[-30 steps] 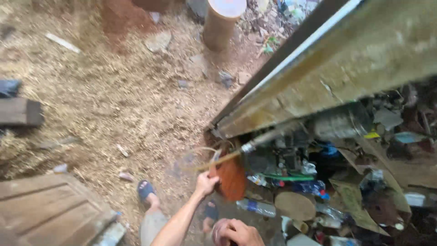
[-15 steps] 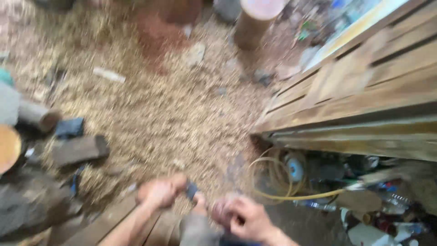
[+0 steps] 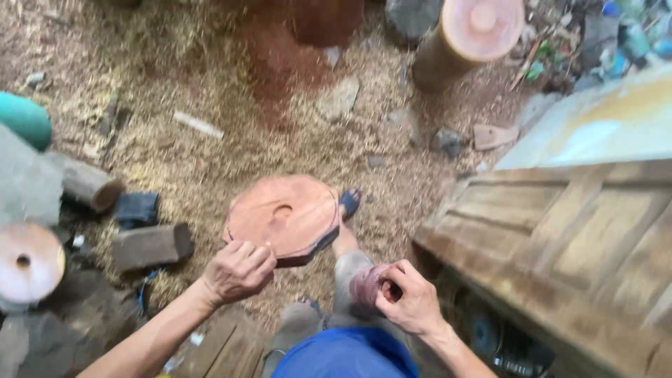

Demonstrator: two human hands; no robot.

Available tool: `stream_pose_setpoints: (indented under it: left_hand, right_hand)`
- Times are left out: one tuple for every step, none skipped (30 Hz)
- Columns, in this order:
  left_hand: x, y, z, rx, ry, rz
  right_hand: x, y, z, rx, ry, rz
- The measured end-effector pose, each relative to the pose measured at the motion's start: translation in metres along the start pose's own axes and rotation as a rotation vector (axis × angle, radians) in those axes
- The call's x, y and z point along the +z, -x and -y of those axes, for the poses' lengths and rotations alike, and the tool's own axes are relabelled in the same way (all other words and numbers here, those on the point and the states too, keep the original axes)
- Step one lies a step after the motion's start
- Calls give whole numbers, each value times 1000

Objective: The person places a carved wooden object on a rotating stand and uses a spray gun to apply a clear finish. They rotate the stand with one hand while spraying with the other, then briefly inspect the object before resuming the spray application.

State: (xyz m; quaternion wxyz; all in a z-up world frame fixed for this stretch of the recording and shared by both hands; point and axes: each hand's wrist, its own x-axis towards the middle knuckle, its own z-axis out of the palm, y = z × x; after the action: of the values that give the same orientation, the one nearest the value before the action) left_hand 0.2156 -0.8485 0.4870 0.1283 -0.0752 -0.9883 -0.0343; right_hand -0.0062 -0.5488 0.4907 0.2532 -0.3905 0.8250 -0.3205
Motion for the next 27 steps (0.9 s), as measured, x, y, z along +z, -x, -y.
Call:
stream_pose_setpoints:
  left_hand:
    - [5,-29,18,-20,48,-5]
    - [19,-52,42,27,57,-11]
    - [35,-76,63,-45,109,-20]
    - [52,-99,65,-132,190,-17]
    - [68,-120,73,-99,229,-11]
    - [85,-145,89,-184,251,134]
    - [101,-171,103,-268,270,279]
    - [110,-206,118,-224,272,278]
    - [121,-243,132,-277,289,401]
    - [130,-275,143,-336,304,531]
    - [143,-313,157,-296,306,537]
    - [156,-348,167,-262,302,634]
    - [169,-383,176,-227,296,731]
    - [184,-421,186,-196,293,740]
    - [200,-458,196,-126,265,732]
    - [215,-491,203,-61,242,728]
    - [225,-525,212,-36,245,740]
    - [237,-565,222,-32,268,642]
    - [249,-605,233,-30,292,544]
    - [249,-647,244,8,302,559]
    - [250,-688,254,-172,414,553]
    - [255,-724,259,-372,517,550]
    - [290,-740,265,-353,521,572]
    - [321,-751,277,-521,678,502]
    - [352,-760,290,-693,831,428]
    - [401,-755,296,-685,825,445]
    - [450,-748,304,-815,1155,330]
  right_hand:
    - [-16,-32,-4,-53,-25,-44]
    - [-28,-55,1,-27,-24,-84]
    - [-40,-76,3,-19,-9,-106]
    - [-60,-83,2,9,15,-101]
    - [-76,-87,-3,57,24,-115]
    - [-93,-104,-10,23,46,-226]
    - [-111,-120,-16,-13,69,-336]
    - [-123,-122,-24,12,73,-372]
    - [-135,-124,-34,115,15,-433]
    - [-144,-125,-42,221,-48,-486]
    - [-152,-127,-51,249,-48,-516]
    - [-159,-128,-62,303,-20,-576]
    - [-166,-130,-74,358,9,-636]
    - [-168,-131,-87,382,6,-656]
    - [-169,-132,-100,508,18,-694]
    - [-169,-132,-111,637,30,-720]
    - [-166,-130,-129,663,27,-730]
    - [-162,-131,-148,805,-26,-783]
    - [-156,-133,-166,947,-82,-835]
    - [-152,-135,-173,985,-85,-853]
    - [-146,-136,-180,985,-80,-895]
    - [-141,-134,-193,977,-77,-924]
    - [-144,-142,-197,1005,-81,-928]
    - [-147,-154,-200,944,-11,-935]
    - [-147,-167,-201,881,58,-939]
    - [-150,-185,-203,898,48,-941]
    - [-151,-202,-204,916,-8,-926]
